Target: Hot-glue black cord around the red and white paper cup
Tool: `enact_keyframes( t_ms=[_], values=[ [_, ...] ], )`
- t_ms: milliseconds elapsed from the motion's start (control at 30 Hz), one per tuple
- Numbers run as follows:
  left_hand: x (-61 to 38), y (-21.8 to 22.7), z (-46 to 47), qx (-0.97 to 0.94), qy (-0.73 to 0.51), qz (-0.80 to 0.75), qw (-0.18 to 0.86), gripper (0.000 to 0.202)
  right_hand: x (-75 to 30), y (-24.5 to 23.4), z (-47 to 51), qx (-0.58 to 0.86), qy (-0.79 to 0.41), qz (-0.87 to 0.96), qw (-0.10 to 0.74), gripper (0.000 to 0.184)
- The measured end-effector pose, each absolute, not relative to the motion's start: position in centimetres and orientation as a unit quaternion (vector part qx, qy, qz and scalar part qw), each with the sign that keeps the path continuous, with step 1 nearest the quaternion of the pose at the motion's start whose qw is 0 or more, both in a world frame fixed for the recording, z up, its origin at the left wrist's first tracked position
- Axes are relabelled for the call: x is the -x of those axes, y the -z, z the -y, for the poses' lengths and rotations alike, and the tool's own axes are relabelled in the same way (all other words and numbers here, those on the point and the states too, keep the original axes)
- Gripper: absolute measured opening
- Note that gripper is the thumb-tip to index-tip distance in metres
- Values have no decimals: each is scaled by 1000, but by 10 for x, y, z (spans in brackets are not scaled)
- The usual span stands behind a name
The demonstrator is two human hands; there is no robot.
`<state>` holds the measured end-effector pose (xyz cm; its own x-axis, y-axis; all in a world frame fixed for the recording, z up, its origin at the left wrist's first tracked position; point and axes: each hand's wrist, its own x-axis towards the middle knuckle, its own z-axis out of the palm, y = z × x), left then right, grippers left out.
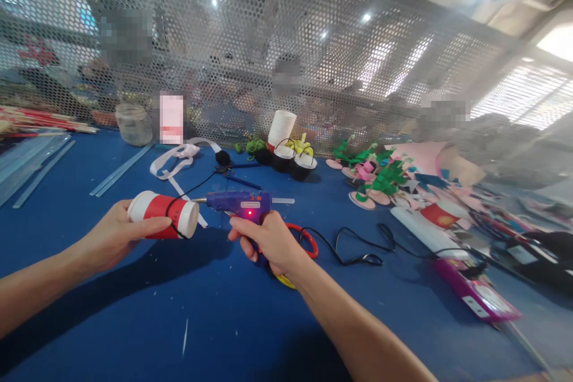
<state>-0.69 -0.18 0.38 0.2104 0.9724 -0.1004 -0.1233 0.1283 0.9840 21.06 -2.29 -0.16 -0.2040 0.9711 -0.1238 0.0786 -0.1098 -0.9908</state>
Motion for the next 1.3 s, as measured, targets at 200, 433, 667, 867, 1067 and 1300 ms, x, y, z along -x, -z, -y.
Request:
enact_keyframes(
  t_ms=[200, 433, 667, 867, 1067, 1300],
  values=[
    [6, -4, 1, -472, -456, -458, 599, 18, -209, 0, 27, 465, -575, 551, 386, 27],
    [7, -5, 1, -483, -453, -454, 596, 19, -210, 2, 23, 484, -555, 543, 403, 28],
    [9, -5, 1, -505, -444, -466, 575, 19, -209, 5, 22, 459, -574, 553, 392, 28],
    [10, -6, 1, -507, -440, -467, 576, 20, -217, 2, 6, 496, -545, 527, 423, 23],
    [9, -5, -2, -498, -443, -466, 582, 18, -246, 10, -19, 627, -377, 527, 432, 18],
    [9, -3, 0, -504, -441, -454, 587, 19, -269, 24, -39, 720, -260, 539, 353, 28]
  ],
)
